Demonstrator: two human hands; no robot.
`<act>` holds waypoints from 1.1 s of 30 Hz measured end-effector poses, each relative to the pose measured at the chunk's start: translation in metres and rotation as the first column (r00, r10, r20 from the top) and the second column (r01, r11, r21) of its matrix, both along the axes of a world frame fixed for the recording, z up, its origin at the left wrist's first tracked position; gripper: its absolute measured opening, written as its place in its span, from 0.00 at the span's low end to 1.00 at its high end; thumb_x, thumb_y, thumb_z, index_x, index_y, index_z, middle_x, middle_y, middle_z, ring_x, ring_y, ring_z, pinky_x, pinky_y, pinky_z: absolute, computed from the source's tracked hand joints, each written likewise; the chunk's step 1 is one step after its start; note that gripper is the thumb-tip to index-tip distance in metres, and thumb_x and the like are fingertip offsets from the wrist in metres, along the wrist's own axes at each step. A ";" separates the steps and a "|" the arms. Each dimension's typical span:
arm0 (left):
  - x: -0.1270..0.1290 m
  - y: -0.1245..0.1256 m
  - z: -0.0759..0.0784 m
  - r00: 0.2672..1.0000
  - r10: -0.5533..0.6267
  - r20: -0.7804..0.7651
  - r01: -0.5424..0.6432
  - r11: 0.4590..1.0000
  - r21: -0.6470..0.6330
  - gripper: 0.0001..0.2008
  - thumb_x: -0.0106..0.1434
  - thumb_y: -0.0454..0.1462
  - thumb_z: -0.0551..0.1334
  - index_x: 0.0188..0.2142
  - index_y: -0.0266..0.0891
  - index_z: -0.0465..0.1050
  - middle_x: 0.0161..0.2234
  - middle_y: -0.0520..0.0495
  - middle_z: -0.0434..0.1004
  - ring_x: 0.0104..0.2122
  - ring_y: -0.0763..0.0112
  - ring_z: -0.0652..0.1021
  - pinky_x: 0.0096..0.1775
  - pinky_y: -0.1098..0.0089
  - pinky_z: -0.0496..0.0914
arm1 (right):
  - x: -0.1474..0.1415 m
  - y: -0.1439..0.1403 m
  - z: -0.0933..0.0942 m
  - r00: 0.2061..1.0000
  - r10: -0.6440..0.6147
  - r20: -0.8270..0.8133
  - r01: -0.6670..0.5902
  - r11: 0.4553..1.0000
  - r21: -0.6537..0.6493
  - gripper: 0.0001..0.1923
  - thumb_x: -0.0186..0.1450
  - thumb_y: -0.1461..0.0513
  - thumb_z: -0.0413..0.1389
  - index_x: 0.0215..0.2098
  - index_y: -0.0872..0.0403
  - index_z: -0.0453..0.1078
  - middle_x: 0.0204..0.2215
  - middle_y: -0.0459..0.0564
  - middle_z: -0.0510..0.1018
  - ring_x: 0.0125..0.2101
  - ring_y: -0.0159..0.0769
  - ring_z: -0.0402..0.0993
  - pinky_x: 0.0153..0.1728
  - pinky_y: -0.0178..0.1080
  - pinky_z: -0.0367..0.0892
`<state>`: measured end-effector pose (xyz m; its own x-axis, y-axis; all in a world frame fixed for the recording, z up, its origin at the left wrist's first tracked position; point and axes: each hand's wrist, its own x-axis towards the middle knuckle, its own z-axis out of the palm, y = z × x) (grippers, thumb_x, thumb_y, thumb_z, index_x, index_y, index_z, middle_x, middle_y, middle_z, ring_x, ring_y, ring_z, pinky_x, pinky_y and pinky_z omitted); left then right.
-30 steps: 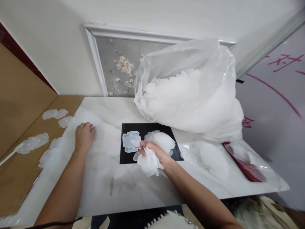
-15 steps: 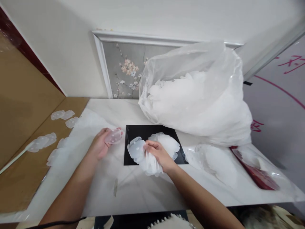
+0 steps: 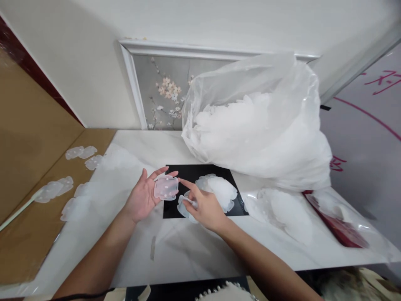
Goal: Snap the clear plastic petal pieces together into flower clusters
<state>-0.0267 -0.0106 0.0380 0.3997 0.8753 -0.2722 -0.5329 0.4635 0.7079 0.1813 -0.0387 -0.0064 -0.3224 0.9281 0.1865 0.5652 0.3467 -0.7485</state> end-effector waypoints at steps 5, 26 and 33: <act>0.003 -0.004 -0.002 0.998 -0.053 0.021 0.052 0.998 0.030 0.30 0.67 0.57 0.50 0.56 0.39 0.69 0.62 0.35 0.67 0.58 0.50 0.71 0.55 0.50 0.67 | -0.001 0.001 -0.007 0.994 -0.067 0.084 0.057 0.992 0.116 0.29 0.65 0.58 0.55 0.64 0.49 0.59 0.26 0.44 0.75 0.26 0.35 0.71 0.31 0.36 0.64; 0.005 -0.003 -0.024 0.977 -0.158 -0.142 0.178 0.974 0.140 0.32 0.65 0.59 0.51 0.55 0.41 0.73 0.59 0.39 0.71 0.63 0.53 0.64 0.62 0.55 0.56 | -0.007 0.004 0.001 0.831 -0.169 -0.531 -0.106 0.888 -0.448 0.20 0.61 0.47 0.58 0.26 0.54 0.76 0.18 0.44 0.69 0.19 0.29 0.59 0.22 0.34 0.54; 0.001 0.002 -0.019 0.985 -0.157 -0.076 0.165 0.979 0.118 0.32 0.65 0.58 0.53 0.56 0.38 0.72 0.57 0.37 0.73 0.60 0.51 0.69 0.58 0.54 0.61 | -0.003 0.008 0.007 0.609 -0.459 -0.647 -0.298 0.624 -0.723 0.22 0.49 0.46 0.68 0.25 0.57 0.73 0.18 0.43 0.71 0.18 0.26 0.61 0.20 0.32 0.55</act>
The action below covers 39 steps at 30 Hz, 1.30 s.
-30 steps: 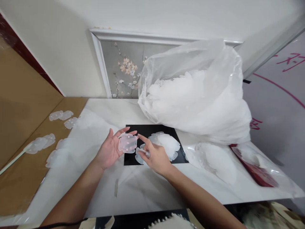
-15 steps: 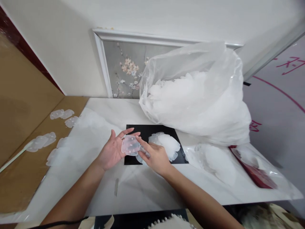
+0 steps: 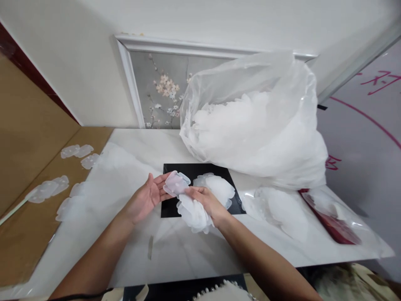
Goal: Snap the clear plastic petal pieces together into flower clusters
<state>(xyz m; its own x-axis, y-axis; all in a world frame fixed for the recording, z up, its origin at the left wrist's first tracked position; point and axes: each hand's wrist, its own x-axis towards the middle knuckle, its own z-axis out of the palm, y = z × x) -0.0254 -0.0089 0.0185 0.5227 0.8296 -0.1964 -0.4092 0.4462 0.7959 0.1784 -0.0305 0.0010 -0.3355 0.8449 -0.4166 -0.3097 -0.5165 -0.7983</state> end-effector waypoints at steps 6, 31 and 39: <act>-0.001 -0.001 0.005 0.999 -0.002 0.051 0.003 1.000 -0.031 0.33 0.67 0.56 0.50 0.59 0.36 0.69 0.59 0.36 0.71 0.60 0.52 0.69 0.57 0.56 0.63 | 0.003 0.003 0.001 0.991 0.034 -0.132 -0.039 0.999 -0.032 0.22 0.47 0.55 0.71 0.36 0.58 0.77 0.23 0.44 0.76 0.21 0.27 0.68 0.24 0.32 0.61; -0.006 0.000 0.014 0.992 0.056 0.115 -0.055 0.998 -0.013 0.33 0.65 0.59 0.50 0.59 0.40 0.69 0.55 0.39 0.75 0.55 0.53 0.73 0.51 0.57 0.69 | 0.009 0.007 -0.003 0.965 0.161 -0.208 -0.162 0.987 0.012 0.33 0.47 0.56 0.71 0.50 0.56 0.72 0.19 0.40 0.75 0.16 0.25 0.66 0.19 0.30 0.59; -0.011 0.001 0.024 0.989 -0.001 -0.149 0.032 0.978 0.204 0.33 0.62 0.60 0.55 0.58 0.44 0.69 0.61 0.40 0.69 0.64 0.50 0.62 0.58 0.55 0.65 | 0.009 0.016 0.030 0.997 -0.017 -0.075 0.027 0.991 0.129 0.20 0.47 0.51 0.70 0.28 0.57 0.74 0.20 0.44 0.74 0.19 0.27 0.65 0.23 0.32 0.60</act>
<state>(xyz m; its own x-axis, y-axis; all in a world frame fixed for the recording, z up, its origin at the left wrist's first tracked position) -0.0365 -0.0077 0.0422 0.5148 0.8516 -0.0985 -0.2745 0.2726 0.9221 0.1872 -0.0148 0.0308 -0.3416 0.8979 -0.2776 -0.3800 -0.4021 -0.8330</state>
